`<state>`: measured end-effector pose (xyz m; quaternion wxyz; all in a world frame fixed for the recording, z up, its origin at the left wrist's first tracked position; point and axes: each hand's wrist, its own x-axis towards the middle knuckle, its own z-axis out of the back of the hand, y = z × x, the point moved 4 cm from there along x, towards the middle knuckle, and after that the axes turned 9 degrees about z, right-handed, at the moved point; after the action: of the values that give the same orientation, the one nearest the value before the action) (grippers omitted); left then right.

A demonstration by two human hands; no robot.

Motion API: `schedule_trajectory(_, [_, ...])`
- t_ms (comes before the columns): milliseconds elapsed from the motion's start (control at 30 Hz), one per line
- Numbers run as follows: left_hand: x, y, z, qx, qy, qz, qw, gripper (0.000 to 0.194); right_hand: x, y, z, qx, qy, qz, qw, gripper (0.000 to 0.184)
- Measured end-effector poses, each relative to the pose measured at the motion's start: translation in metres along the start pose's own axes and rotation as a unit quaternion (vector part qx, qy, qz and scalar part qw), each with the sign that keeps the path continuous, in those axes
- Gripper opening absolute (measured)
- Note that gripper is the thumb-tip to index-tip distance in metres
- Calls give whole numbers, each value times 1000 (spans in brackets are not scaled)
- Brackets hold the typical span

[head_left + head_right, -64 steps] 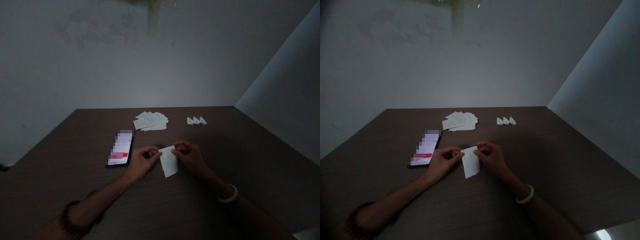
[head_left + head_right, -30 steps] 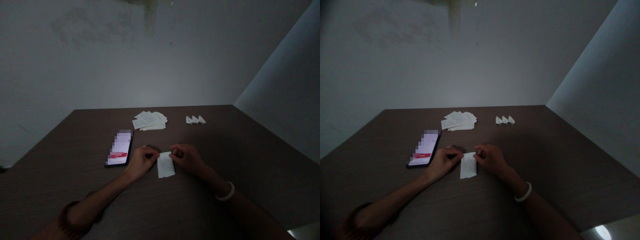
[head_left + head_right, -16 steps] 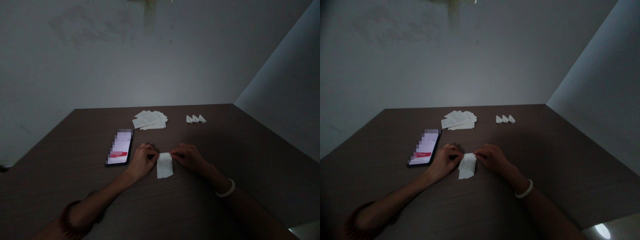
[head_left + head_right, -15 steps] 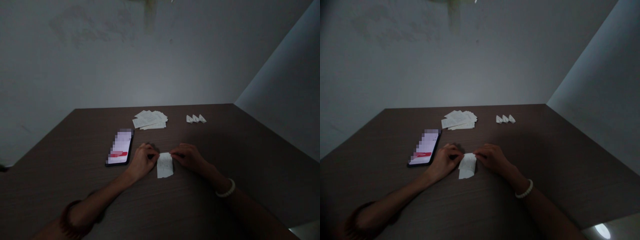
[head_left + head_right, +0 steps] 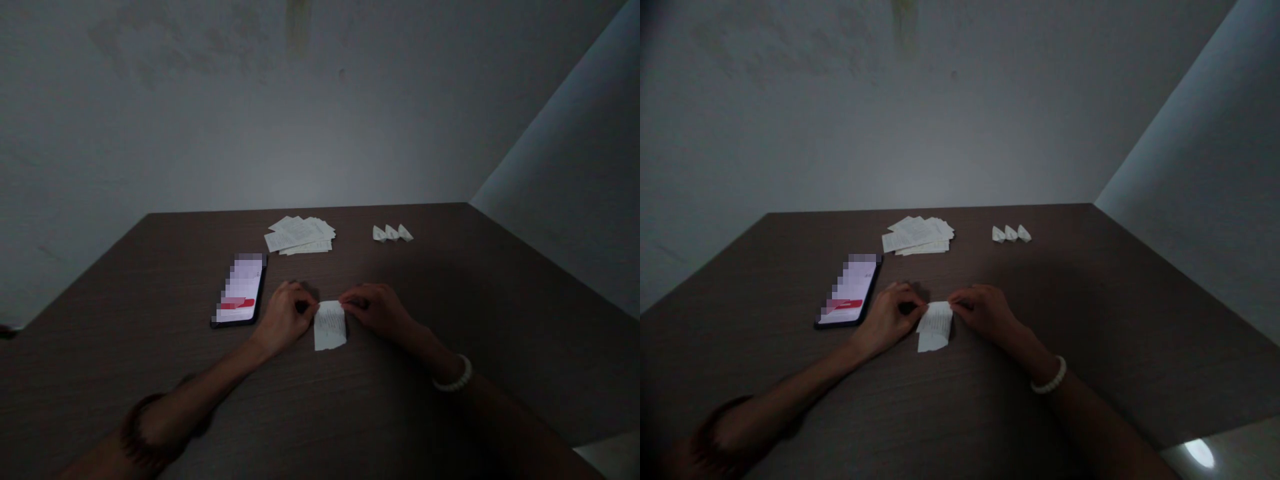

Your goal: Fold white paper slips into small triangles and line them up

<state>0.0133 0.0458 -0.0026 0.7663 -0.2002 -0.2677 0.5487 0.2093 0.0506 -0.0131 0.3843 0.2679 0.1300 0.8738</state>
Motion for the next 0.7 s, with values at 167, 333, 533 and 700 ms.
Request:
schedule_trajectory(167, [-1,2,-1,1,0,3,1000,10,1,1,3,2,18,-14,1000,22])
schedule_trajectory(333, [-1,1,-2,17,0,13,1000,8,-1,8,9,-7,49,-6,999,34])
schedule_trajectory(533, [0,-1,-1,26,1,8,1000,4,-3,10,12,-18,73,-7,997,35])
schedule_trajectory(700, [0,1,-4,28,5,-10,1000,5,-3,10,12,-27,75,-6,997,36])
